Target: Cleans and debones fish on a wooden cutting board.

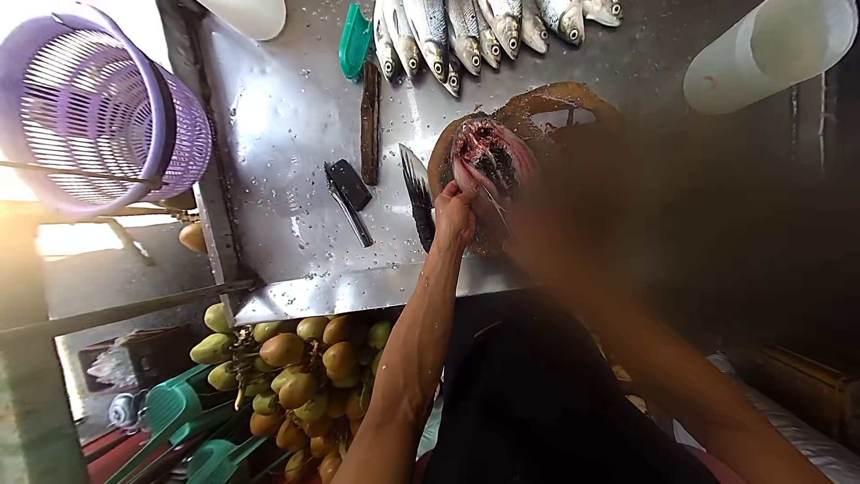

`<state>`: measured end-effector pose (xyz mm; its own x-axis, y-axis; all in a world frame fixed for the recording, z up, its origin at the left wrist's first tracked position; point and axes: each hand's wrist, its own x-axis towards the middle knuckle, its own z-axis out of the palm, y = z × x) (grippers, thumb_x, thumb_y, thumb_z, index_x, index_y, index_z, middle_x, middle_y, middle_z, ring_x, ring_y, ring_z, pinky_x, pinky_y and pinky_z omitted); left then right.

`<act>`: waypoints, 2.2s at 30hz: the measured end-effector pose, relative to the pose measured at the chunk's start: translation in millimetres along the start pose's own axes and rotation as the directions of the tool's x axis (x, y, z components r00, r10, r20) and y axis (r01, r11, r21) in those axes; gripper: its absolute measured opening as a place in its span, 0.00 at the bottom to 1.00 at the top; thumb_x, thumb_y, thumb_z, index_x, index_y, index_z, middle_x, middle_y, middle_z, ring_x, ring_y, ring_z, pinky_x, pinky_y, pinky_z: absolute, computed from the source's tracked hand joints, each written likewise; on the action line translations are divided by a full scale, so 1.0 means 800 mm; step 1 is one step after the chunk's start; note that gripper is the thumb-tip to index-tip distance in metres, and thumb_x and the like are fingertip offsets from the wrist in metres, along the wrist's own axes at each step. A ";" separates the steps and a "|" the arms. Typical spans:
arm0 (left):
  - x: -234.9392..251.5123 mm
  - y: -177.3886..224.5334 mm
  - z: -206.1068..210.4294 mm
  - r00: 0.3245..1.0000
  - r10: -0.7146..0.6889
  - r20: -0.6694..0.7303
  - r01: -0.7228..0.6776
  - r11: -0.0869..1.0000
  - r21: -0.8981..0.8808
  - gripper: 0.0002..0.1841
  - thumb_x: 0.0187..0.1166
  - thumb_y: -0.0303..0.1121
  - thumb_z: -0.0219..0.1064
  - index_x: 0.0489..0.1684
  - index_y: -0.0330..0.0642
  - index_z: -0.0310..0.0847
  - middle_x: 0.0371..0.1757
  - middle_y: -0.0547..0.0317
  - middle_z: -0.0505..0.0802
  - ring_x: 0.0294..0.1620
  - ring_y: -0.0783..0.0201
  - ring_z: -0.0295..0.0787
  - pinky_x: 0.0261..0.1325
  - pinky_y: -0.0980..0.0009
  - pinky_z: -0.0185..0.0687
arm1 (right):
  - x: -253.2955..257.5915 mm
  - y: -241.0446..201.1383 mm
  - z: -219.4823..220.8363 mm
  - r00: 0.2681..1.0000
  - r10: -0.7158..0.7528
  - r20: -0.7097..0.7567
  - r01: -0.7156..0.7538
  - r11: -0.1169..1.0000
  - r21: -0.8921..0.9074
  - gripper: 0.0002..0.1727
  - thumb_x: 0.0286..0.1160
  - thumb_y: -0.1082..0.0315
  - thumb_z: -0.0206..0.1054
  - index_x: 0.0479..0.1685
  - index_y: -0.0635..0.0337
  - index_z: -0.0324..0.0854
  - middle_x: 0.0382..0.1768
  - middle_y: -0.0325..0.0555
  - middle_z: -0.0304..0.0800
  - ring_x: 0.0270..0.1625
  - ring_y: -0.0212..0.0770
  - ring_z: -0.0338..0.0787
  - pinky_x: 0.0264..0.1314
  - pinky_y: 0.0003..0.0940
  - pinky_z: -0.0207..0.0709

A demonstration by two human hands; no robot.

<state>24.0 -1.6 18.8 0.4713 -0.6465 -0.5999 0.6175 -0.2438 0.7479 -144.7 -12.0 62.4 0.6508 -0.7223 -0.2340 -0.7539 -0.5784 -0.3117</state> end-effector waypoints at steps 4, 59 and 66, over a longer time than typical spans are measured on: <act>0.002 0.002 0.000 0.999 0.030 0.020 -0.032 0.995 0.090 0.14 0.77 0.17 0.65 0.60 0.32 0.76 0.47 0.49 0.90 0.45 0.61 0.90 0.54 0.62 0.89 | 0.014 -0.001 -0.004 0.997 -0.003 0.075 -0.005 0.994 0.109 0.24 0.66 0.57 0.77 0.56 0.64 0.85 0.46 0.60 0.92 0.49 0.61 0.91 0.53 0.62 0.78; 0.036 0.028 0.002 1.000 -0.022 -0.003 0.022 0.982 0.190 0.04 0.84 0.31 0.65 0.44 0.40 0.79 0.34 0.55 0.89 0.34 0.63 0.88 0.38 0.64 0.87 | -0.004 -0.011 0.010 0.993 0.093 -0.074 -0.078 0.981 0.176 0.28 0.64 0.50 0.76 0.60 0.59 0.85 0.48 0.55 0.92 0.54 0.58 0.90 0.54 0.59 0.79; 0.025 0.022 0.006 0.996 0.081 -0.032 -0.072 0.970 0.231 0.06 0.82 0.30 0.68 0.35 0.38 0.81 0.30 0.55 0.89 0.30 0.64 0.87 0.36 0.64 0.86 | 0.015 -0.032 -0.002 0.992 0.128 0.013 -0.129 0.989 0.070 0.26 0.65 0.55 0.76 0.58 0.64 0.83 0.49 0.61 0.89 0.52 0.64 0.87 0.54 0.62 0.74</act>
<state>41.3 -22.4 21.7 0.5401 -0.6406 -0.5459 0.4194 -0.3574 0.8345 -118.1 -6.5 69.3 0.5498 -0.7855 -0.2841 -0.8233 -0.4523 -0.3429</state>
